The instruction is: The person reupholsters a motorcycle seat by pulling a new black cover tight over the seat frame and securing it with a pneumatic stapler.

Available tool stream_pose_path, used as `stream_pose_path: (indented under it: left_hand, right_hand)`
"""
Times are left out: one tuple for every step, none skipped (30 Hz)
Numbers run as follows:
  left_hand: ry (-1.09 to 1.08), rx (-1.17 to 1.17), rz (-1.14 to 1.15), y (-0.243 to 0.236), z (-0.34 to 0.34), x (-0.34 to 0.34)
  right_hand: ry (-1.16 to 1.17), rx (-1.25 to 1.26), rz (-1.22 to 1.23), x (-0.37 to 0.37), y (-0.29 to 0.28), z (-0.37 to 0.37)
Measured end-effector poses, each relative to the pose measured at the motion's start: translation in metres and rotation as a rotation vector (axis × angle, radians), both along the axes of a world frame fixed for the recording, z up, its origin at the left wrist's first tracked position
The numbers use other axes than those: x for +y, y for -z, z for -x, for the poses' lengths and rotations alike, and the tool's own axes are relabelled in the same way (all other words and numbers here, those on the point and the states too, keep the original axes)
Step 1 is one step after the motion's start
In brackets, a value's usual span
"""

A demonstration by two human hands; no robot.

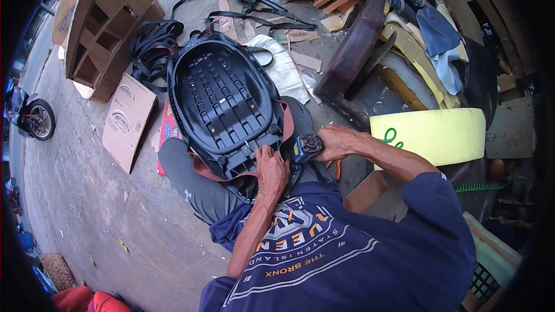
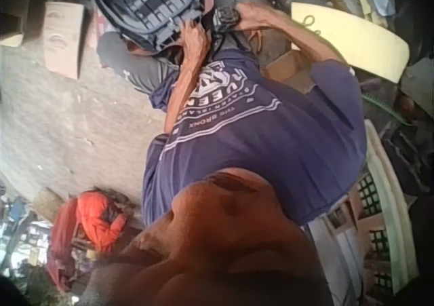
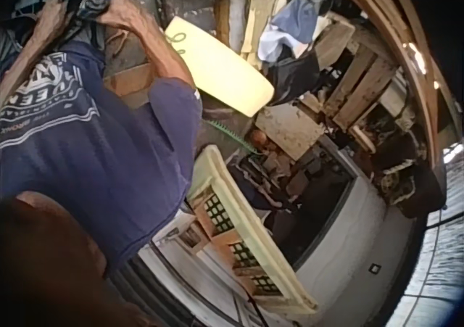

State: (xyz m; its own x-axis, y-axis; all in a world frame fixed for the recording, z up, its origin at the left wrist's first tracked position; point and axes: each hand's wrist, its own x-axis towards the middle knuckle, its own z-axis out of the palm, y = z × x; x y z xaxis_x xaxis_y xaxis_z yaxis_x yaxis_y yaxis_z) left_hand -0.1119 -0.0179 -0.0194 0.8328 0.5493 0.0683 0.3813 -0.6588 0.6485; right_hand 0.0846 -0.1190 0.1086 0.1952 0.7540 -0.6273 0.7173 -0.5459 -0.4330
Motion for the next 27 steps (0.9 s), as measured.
stream_pose_path:
  left_hand:
    - [-0.006, 0.001, 0.002, 0.002, 0.001, 0.001]
    - [-0.01, 0.009, 0.004, 0.002, 0.005, 0.0]
    - [-0.015, 0.018, 0.005, 0.002, 0.008, 0.0]
    - [-0.018, 0.022, 0.008, 0.002, 0.014, -0.003]
    - [-0.015, 0.015, -0.034, -0.001, 0.014, -0.002]
    - [-0.013, 0.009, -0.076, -0.004, 0.014, -0.001]
    - [-0.034, 0.06, -0.059, -0.001, 0.012, 0.001]
    - [-0.038, 0.062, -0.06, -0.001, 0.016, 0.002]
    - [-0.067, 0.056, -0.144, -0.001, 0.019, 0.003]
    - [-0.093, 0.049, -0.228, -0.001, 0.023, 0.004]
    - [-0.104, 0.019, -0.243, -0.003, 0.03, 0.004]
    - [-0.101, 0.019, -0.244, -0.002, 0.029, 0.008]
    - [-0.103, -0.01, -0.219, 0.0, 0.025, 0.011]
    - [-0.104, -0.034, -0.19, -0.001, 0.023, 0.013]
    - [-0.108, -0.08, -0.113, 0.002, 0.023, 0.016]
    - [-0.099, -0.076, -0.109, 0.002, 0.025, 0.013]
    - [-0.119, -0.068, -0.077, 0.0, 0.022, 0.013]
    - [-0.138, -0.06, -0.046, -0.002, 0.018, 0.012]
    - [-0.173, -0.082, -0.027, -0.004, 0.014, 0.011]
    - [-0.163, -0.078, -0.022, -0.007, 0.009, 0.009]
    - [-0.205, -0.107, 0.076, -0.01, 0.001, 0.008]
    - [-0.249, -0.135, 0.174, -0.012, -0.004, 0.004]
    - [-0.283, -0.158, 0.232, -0.007, -0.008, 0.002]
    - [-0.278, -0.161, 0.234, -0.001, -0.01, 0.0]
    - [-0.276, -0.169, 0.214, 0.004, -0.009, -0.003]
    - [-0.276, -0.171, 0.196, 0.006, -0.006, -0.005]
    - [-0.278, -0.111, 0.223, 0.008, -0.007, -0.006]
  right_hand:
    - [-0.045, -0.038, 0.024, 0.007, -0.005, 0.003]
    - [-0.088, -0.074, 0.049, 0.011, -0.009, 0.008]
    - [-0.091, -0.07, 0.053, 0.011, -0.004, 0.01]
    - [-0.073, -0.023, 0.014, 0.01, 0.005, 0.011]
    - [-0.059, 0.014, -0.033, 0.016, 0.009, 0.009]
    - [-0.11, -0.096, -0.03, 0.016, 0.013, 0.017]
    - [-0.099, -0.081, 0.005, 0.019, 0.014, 0.019]
    - [-0.085, -0.058, 0.044, 0.02, 0.015, 0.023]
    - [-0.087, -0.056, 0.043, 0.017, 0.019, 0.03]
    - [-0.058, -0.055, 0.055, 0.01, 0.024, 0.038]
    - [-0.029, -0.055, 0.067, 0.006, 0.028, 0.039]
    - [-0.027, -0.055, 0.066, 0.002, 0.029, 0.035]
    - [0.089, 0.006, 0.034, -0.004, 0.031, 0.029]
    - [0.205, 0.071, 0.006, -0.008, 0.027, 0.027]
    - [0.301, 0.103, -0.035, -0.01, 0.011, 0.023]
    - [0.31, 0.106, -0.03, -0.019, 0.014, 0.019]
    - [0.342, 0.098, -0.154, -0.025, 0.014, 0.014]
    - [0.373, 0.088, -0.278, -0.029, 0.013, 0.01]
    - [0.374, 0.071, -0.106, -0.034, 0.009, 0.0]
    - [0.384, 0.073, -0.101, -0.033, 0.003, -0.003]
    - [0.366, 0.054, -0.115, -0.033, -0.001, -0.006]
    - [0.346, 0.036, -0.129, -0.031, -0.005, -0.008]
    - [0.335, 0.037, -0.106, -0.025, -0.01, -0.01]
    - [0.34, 0.033, -0.106, -0.027, -0.002, -0.014]
    - [0.296, 0.025, -0.143, -0.029, 0.016, -0.02]
    - [0.25, 0.023, -0.177, -0.025, 0.018, -0.018]
    - [0.25, 0.026, -0.173, -0.024, 0.017, -0.019]
